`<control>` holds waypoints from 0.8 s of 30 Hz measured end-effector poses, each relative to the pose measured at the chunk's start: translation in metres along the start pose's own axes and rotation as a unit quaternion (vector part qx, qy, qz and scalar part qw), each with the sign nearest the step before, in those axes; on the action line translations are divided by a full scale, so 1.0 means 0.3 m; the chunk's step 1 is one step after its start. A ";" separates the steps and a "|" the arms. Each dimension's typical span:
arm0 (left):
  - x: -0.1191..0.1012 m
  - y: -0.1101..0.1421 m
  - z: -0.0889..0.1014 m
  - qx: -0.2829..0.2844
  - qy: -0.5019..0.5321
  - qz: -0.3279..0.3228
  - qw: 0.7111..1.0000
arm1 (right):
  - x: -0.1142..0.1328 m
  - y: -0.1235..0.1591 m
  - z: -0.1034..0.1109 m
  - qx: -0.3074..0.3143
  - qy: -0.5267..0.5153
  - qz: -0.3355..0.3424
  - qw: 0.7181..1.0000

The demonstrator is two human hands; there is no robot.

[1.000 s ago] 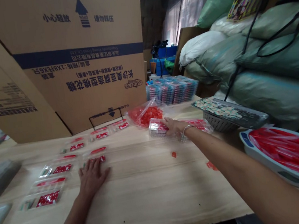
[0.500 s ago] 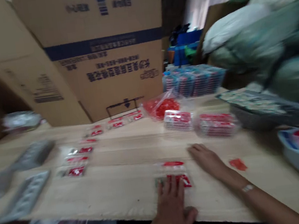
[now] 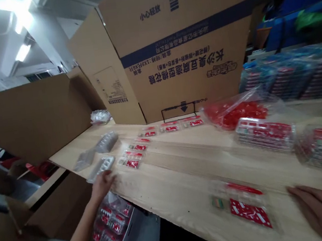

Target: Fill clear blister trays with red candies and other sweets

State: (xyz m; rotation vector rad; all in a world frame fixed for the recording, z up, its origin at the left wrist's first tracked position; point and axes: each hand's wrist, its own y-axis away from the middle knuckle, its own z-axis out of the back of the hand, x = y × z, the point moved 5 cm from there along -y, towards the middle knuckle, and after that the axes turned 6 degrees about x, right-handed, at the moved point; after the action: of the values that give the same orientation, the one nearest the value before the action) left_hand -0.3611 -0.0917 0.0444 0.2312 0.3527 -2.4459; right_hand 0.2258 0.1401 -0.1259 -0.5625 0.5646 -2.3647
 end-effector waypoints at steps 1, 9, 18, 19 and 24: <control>-0.010 0.036 -0.034 0.026 0.013 -0.033 0.999 | 0.018 -0.006 0.018 0.004 0.002 -0.003 1.000; -0.340 0.387 -0.377 0.103 0.031 -0.308 0.945 | 0.204 -0.044 0.231 0.060 -0.050 -0.106 0.991; -0.787 0.473 -0.498 0.169 0.003 -0.374 0.912 | 0.278 0.101 0.302 0.117 0.097 -0.090 0.984; -0.808 0.473 -0.498 0.170 0.001 -0.372 0.912 | 0.276 0.116 0.308 0.110 0.077 -0.097 0.986; -0.880 0.454 -0.478 0.148 0.003 -0.353 0.924 | 0.298 0.111 0.329 0.095 -0.082 -0.122 0.985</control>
State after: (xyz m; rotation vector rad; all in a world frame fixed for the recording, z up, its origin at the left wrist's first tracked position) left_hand -0.0600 0.0028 -0.0516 0.2744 0.0579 -3.2174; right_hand 0.2300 0.0328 -0.0406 -0.7660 0.2015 -2.5340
